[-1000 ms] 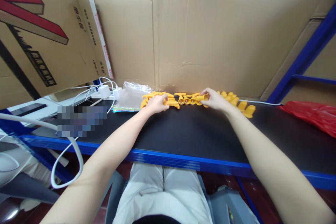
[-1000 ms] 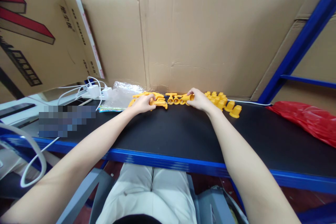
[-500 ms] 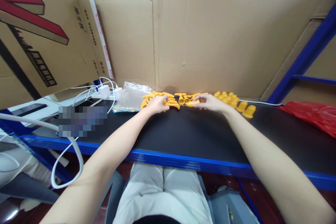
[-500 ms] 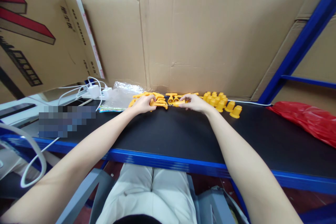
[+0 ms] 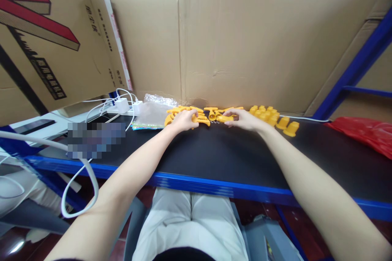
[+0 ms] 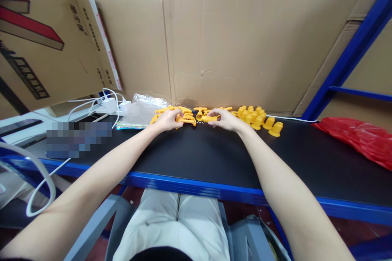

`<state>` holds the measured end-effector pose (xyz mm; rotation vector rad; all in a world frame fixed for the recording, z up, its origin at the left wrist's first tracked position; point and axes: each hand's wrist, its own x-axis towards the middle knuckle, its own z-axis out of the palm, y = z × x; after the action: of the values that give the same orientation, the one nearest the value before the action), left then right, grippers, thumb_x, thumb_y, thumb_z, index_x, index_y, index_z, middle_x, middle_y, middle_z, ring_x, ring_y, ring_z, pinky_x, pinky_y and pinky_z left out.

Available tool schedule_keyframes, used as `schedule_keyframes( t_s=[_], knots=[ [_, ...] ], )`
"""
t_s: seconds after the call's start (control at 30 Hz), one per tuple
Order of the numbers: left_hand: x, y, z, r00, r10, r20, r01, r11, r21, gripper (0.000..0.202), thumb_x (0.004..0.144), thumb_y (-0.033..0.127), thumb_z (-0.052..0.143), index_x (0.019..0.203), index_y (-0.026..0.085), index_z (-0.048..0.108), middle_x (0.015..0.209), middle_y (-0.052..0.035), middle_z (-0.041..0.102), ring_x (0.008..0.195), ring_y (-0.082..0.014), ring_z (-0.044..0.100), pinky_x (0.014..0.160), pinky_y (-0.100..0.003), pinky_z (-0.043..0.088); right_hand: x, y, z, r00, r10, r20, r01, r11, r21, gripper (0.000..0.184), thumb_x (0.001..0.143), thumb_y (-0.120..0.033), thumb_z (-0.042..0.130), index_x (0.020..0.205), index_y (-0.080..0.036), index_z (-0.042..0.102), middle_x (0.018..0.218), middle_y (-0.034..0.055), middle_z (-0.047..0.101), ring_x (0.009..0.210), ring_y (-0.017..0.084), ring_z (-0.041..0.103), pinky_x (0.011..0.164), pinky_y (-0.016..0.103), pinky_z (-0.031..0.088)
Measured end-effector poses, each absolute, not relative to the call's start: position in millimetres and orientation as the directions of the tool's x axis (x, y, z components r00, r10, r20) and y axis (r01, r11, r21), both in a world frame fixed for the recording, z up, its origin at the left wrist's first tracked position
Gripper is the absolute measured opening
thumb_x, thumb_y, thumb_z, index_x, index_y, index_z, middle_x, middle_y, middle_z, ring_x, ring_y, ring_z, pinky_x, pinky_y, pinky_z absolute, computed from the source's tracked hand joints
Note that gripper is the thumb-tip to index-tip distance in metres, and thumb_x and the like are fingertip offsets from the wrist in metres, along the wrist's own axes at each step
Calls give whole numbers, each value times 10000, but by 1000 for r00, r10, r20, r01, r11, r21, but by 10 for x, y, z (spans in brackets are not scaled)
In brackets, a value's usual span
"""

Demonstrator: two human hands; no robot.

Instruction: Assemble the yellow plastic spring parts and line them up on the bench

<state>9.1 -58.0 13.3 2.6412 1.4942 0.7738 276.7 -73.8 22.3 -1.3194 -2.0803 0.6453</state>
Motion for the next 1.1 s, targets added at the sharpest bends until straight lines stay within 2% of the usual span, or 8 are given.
schedule_keyframes(
  t_s=[0.1,0.2,0.27,0.6,0.77,0.9,1.03,1.1],
  knots=[
    [131,-626,143,445,790,421,787,-569,236,277,660,295,594,926,217,588,698,4,597,693,-167,554,574,-253,330,2737,-785,271,-359,897,256,721,441,-535,265,707,-232,645,954,-200,556,1027,46,622,764,150,610,746,307,485],
    [139,-632,141,437,794,422,791,-563,240,281,665,288,592,936,214,588,683,4,594,689,-167,556,586,-254,340,2751,-818,309,-319,906,278,840,407,-360,239,703,-180,638,924,-189,548,945,44,636,828,183,594,756,315,462],
    [118,-608,135,418,804,422,805,-544,239,286,667,295,592,942,217,586,692,3,599,698,-171,559,582,-255,340,2767,-835,324,-298,917,267,877,373,-302,242,704,-156,633,925,-183,538,942,51,636,848,194,591,759,313,452],
    [97,-608,142,415,808,418,817,-534,219,296,669,318,596,949,223,591,786,-12,627,746,-180,567,611,-258,358,2554,-881,276,-433,840,327,797,526,-295,257,726,-173,612,975,-186,550,1009,65,625,870,199,591,769,326,453],
    [130,-632,129,421,807,413,814,-537,219,302,672,318,593,956,216,601,775,-16,622,762,-186,570,633,-262,373,2472,-847,187,-498,748,438,710,642,-289,232,759,-210,582,988,-178,562,997,76,603,815,185,574,765,355,463],
    [110,-603,109,411,812,415,820,-528,220,290,676,322,593,948,220,608,772,-16,624,784,-194,576,658,-271,386,2521,-766,96,-462,740,489,660,655,-368,255,757,-263,600,996,-188,549,1055,88,567,783,172,566,754,381,486],
    [80,-564,85,401,827,395,831,-509,222,277,676,316,597,939,229,612,769,-12,630,785,-200,584,656,-277,392,2609,-705,48,-427,837,341,578,543,-609,363,718,-241,639,1049,-201,498,1031,63,581,821,165,608,790,372,500],
    [71,-551,74,407,828,386,831,-511,220,277,675,308,598,941,229,613,774,-13,632,786,-200,586,652,-277,392,2632,-706,54,-414,863,290,544,490,-682,375,695,-249,668,1027,-198,500,1031,60,591,843,171,626,807,365,498]
  ],
)
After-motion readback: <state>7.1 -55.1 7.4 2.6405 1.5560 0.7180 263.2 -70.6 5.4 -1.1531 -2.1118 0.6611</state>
